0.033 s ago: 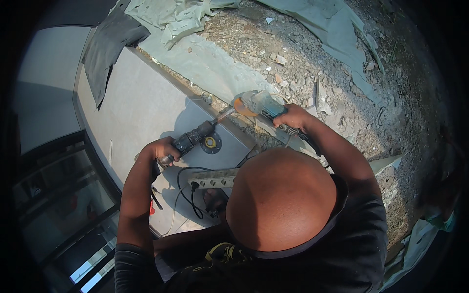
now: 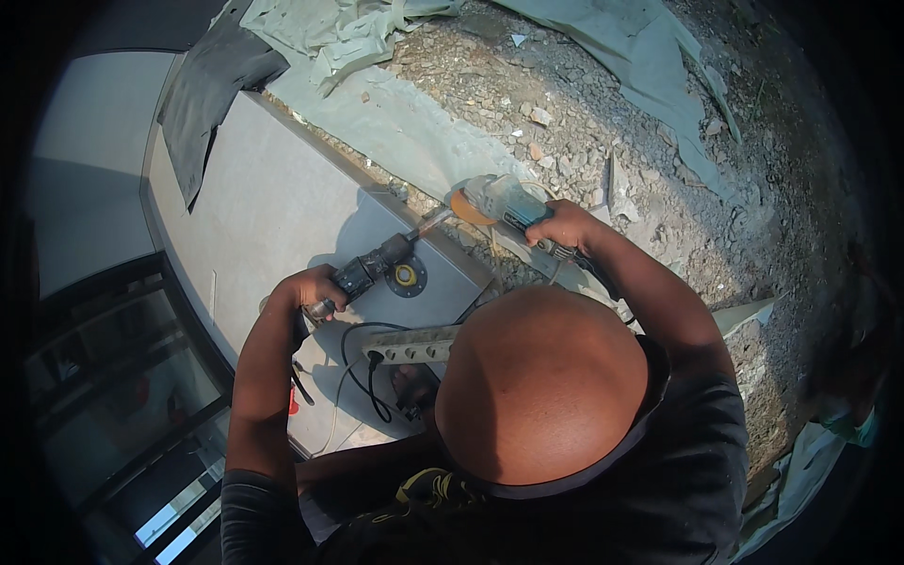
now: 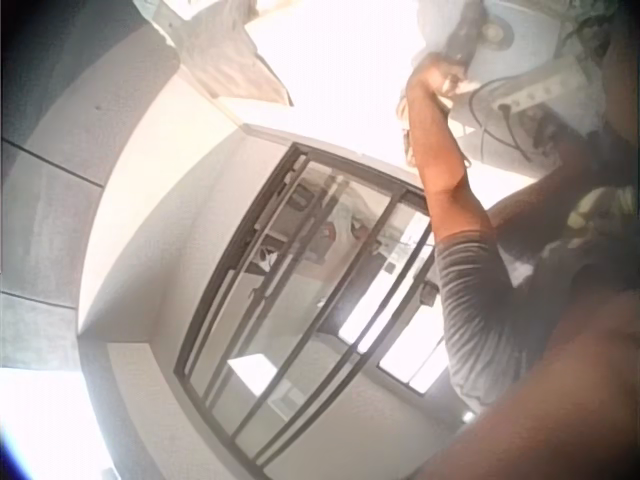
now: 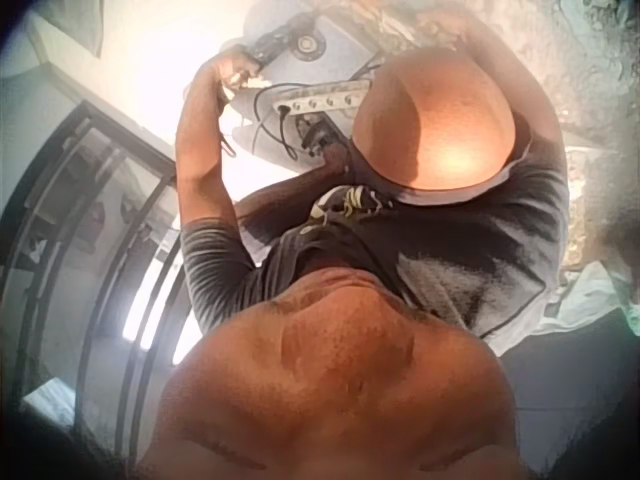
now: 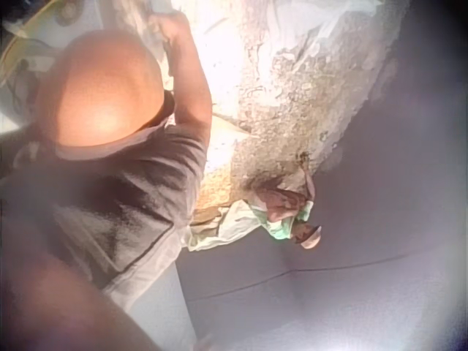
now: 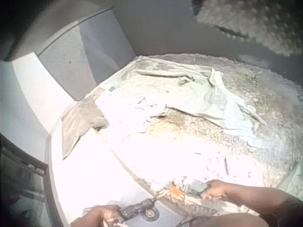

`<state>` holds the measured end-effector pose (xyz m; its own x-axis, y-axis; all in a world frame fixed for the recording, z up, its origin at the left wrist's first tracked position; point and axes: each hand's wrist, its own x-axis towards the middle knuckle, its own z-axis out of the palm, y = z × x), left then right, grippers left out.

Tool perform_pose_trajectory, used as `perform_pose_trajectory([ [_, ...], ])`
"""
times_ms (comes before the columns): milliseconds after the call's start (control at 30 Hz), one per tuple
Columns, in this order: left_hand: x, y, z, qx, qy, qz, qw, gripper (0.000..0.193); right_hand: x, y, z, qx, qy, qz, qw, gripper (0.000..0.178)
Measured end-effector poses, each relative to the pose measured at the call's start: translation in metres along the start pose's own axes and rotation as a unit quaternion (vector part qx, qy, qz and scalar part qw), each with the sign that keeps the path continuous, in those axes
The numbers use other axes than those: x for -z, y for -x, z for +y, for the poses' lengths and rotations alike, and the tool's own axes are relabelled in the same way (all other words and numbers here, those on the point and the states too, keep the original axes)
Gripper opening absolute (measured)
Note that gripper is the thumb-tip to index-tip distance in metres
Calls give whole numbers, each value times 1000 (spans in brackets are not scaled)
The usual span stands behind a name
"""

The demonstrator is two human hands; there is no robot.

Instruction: The person uses an angle grinder to smooth or cut the edge of a concrete or stone surface while holding a demolition hammer nearby.

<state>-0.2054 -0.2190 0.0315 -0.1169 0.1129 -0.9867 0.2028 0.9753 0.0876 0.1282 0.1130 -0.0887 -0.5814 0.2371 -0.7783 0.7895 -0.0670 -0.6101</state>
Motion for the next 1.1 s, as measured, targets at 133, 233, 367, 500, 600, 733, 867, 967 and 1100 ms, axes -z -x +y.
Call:
perform_pose_trajectory([
  [133,-2,1,2,1,4,2,1000,25,6,5,-10,-41,-43,-30,998,70],
  [233,-2,1,4,-7,13,-5,1000,26,14,-2,-8,-11,4,-23,1000,71],
  [367,-2,-2,-4,-8,21,0,1000,26,12,-8,-10,5,14,-32,999,66],
  [500,-3,-2,-3,-14,2,12,1000,27,16,-7,-14,-25,16,-22,999,62],
  [600,-3,-5,-6,-15,19,5,1000,27,17,-15,-10,13,39,-42,998,68],
  [733,-3,-4,-3,-1,1,15,1000,27,17,-19,-7,-9,25,-33,999,65],
  [867,-4,0,1,-4,12,6,1000,28,18,-20,-7,31,37,-34,998,59],
  [967,-2,-4,-7,-4,24,4,1000,29,16,-18,-14,10,26,-41,999,57],
  [1100,-4,0,0,0,24,8,1000,29,19,-20,-9,8,28,-33,999,51],
])
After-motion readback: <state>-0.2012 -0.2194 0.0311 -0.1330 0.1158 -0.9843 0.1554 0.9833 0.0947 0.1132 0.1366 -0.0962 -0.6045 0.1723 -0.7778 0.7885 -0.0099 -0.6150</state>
